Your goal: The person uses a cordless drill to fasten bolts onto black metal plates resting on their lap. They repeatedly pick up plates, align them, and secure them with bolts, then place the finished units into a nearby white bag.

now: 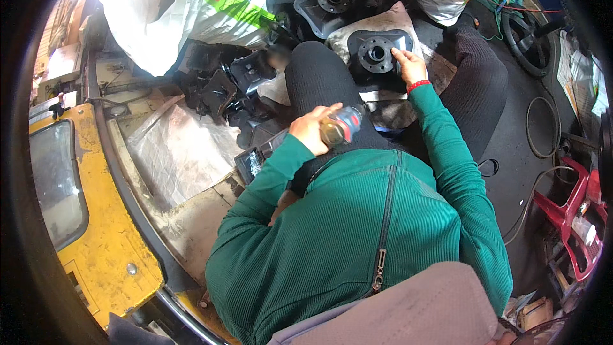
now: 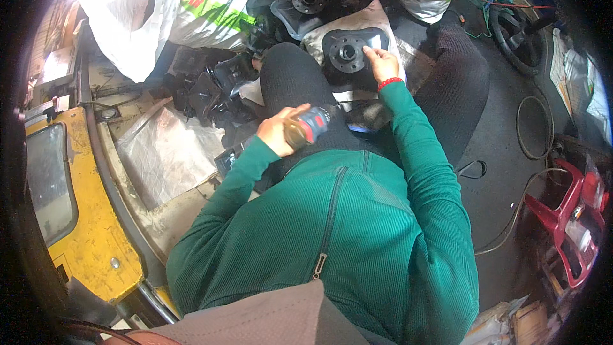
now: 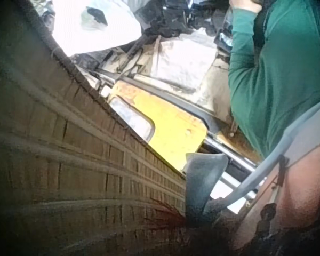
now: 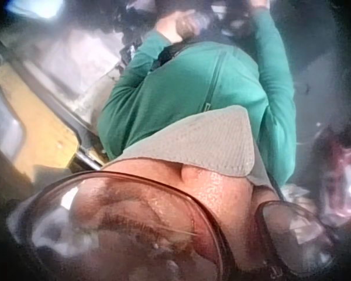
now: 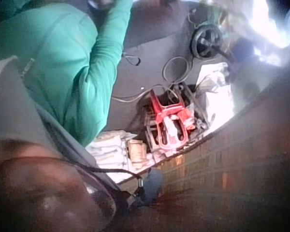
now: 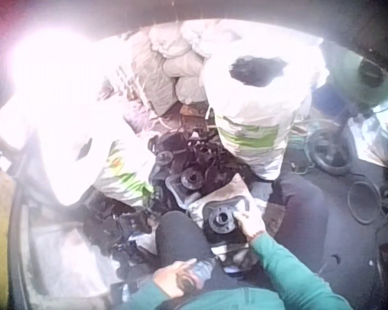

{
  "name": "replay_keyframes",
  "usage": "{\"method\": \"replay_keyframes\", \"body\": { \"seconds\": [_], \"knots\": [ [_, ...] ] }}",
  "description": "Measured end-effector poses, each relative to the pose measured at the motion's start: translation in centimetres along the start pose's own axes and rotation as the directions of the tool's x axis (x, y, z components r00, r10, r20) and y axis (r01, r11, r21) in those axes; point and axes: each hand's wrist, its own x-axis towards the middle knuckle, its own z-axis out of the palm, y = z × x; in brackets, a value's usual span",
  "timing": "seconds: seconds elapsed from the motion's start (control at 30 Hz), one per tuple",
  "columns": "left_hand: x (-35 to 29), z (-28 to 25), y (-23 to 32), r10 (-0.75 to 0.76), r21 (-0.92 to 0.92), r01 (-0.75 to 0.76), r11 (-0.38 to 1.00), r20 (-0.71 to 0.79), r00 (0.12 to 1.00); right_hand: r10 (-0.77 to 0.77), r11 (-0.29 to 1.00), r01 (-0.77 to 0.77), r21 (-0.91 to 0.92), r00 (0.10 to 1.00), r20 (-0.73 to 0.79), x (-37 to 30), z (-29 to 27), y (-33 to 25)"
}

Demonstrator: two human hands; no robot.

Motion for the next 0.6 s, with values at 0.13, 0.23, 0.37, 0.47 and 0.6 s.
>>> {"method": "replay_keyframes", "body": {
  "seconds": [0.13, 0.23, 0.37, 0.47, 0.6],
  "knots": [
    [-0.8, -2.5, -1.5, 0.045, -0.255, -0.094, 0.962, -0.192, 0.980, -0.115, 0.984, 0.112, -0.141, 0.993, -0.013, 2.8, 0.1, 2.2],
    [-1.5, -5.1, 0.4, -0.219, -0.623, 0.180, 0.761, 0.014, 0.976, -0.151, 0.935, 0.156, -0.320, 0.988, 0.039, 2.7, -0.7, -0.5],
    [-1.6, -6.0, 1.7, -0.185, -0.593, 0.144, 0.792, -0.009, 0.983, -0.178, 0.832, 0.230, -0.505, 0.973, 0.150, 2.5, -1.6, -3.3],
    [-0.9, -6.3, 2.1, 0.022, -0.313, -0.084, 0.946, -0.197, 0.980, -0.261, 0.806, 0.272, -0.526, 0.960, 0.096, 2.6, -1.6, -4.5],
    [-1.0, -6.7, 3.8, 0.025, -0.257, -0.095, 0.962, -0.266, 0.964, -0.101, 0.499, -0.504, 0.705, 0.774, 0.625, 1.1, -4.7, -2.0]
  ]
}}
